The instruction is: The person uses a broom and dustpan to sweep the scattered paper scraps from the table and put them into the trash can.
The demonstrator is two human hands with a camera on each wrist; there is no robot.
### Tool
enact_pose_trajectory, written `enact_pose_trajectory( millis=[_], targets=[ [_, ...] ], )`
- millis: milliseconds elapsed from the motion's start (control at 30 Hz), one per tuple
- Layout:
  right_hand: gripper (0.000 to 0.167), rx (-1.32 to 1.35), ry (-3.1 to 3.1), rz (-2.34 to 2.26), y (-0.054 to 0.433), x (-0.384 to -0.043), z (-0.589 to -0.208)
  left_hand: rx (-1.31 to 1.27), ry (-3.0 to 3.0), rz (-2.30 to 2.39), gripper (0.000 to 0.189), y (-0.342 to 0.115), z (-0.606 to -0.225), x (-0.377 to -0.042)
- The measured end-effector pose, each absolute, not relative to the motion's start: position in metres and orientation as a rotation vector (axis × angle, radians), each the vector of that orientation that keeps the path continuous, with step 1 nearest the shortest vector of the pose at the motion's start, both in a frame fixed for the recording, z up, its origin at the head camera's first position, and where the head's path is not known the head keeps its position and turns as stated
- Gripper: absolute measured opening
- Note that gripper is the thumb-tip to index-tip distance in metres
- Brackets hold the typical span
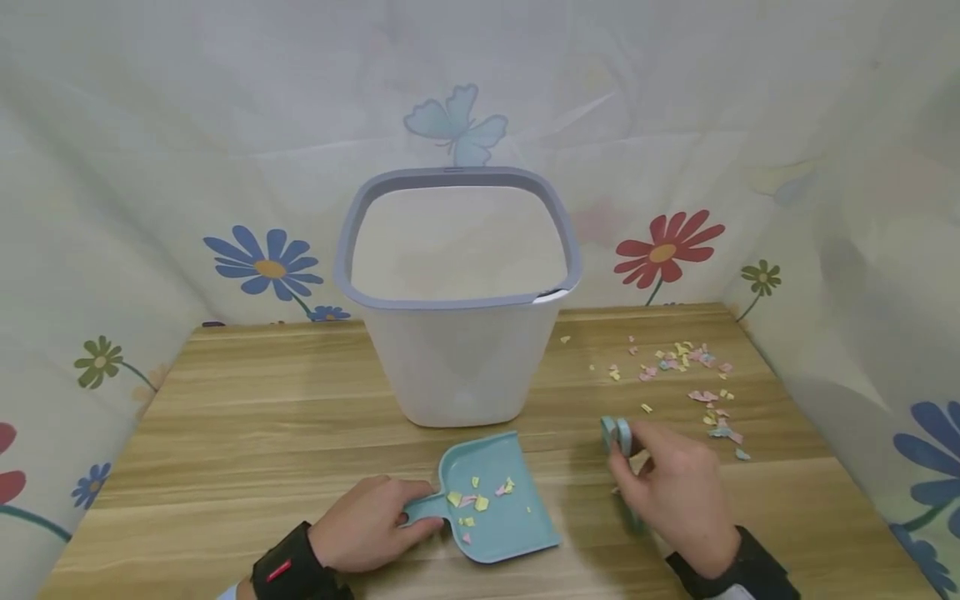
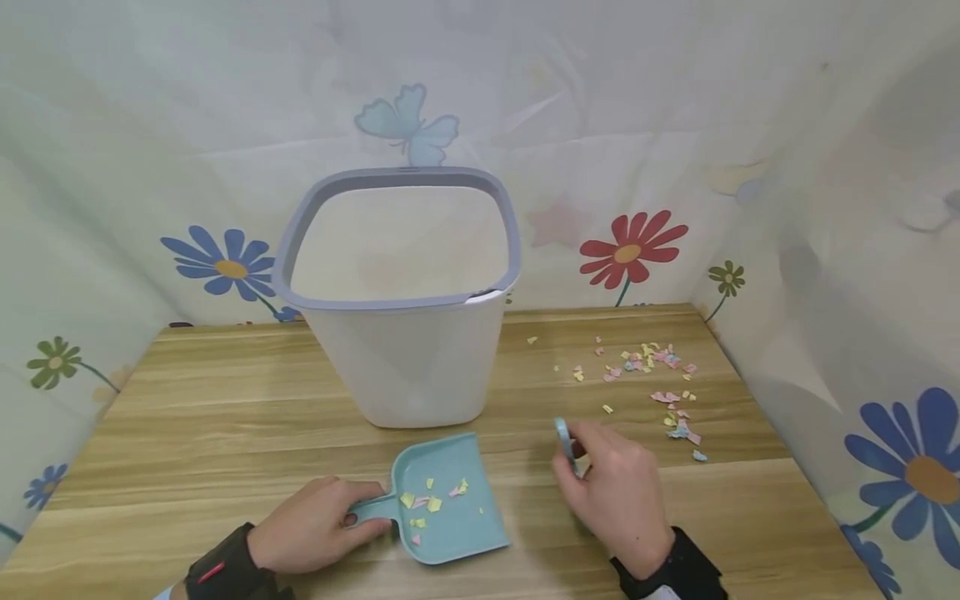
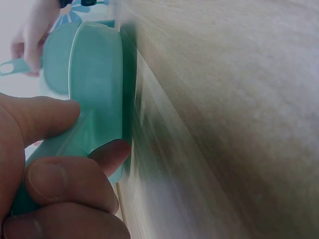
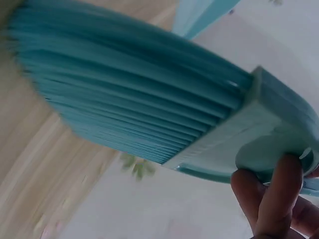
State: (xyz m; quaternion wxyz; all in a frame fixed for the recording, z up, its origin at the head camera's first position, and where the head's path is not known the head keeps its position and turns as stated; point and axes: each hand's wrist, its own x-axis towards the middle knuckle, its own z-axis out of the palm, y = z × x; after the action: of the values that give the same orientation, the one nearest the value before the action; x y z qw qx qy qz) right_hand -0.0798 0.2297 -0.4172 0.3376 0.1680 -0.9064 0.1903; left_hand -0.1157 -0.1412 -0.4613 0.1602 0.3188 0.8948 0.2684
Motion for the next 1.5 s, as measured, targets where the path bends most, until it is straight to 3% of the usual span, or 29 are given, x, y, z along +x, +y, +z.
enact_pose_trajectory(
  millis=[167, 333, 700, 1133, 1500],
  targets=[
    [0.016, 0.545, -2.346, 0.769, 0.184, -0.091, -0.42, 0.905, 2.544, 0.764, 0.043, -0.142, -0.461, -0.118],
    [0.018, 0.515, -2.308, 1.012, 0.171, -0.1, -0.419, 0.913, 2.53, 0.781, 0.029, -0.143, -0.462, -0.118],
    [0.02, 0.363, -2.218, 1.211, 0.207, -0.101, -0.417, 0.828, 2.424, 0.923, 0.03, -0.167, -0.47, -0.117],
    [0.021, 0.219, -2.151, 1.301, 0.256, -0.094, -0.441, 0.538, 2.268, 1.092, 0.025, -0.266, -0.466, -0.104],
    [0.011, -0.076, -2.278, 1.302, 0.271, -0.083, -0.445, 0.133, 2.529, 0.961, 0.056, -0.336, -0.412, -0.108]
  ],
)
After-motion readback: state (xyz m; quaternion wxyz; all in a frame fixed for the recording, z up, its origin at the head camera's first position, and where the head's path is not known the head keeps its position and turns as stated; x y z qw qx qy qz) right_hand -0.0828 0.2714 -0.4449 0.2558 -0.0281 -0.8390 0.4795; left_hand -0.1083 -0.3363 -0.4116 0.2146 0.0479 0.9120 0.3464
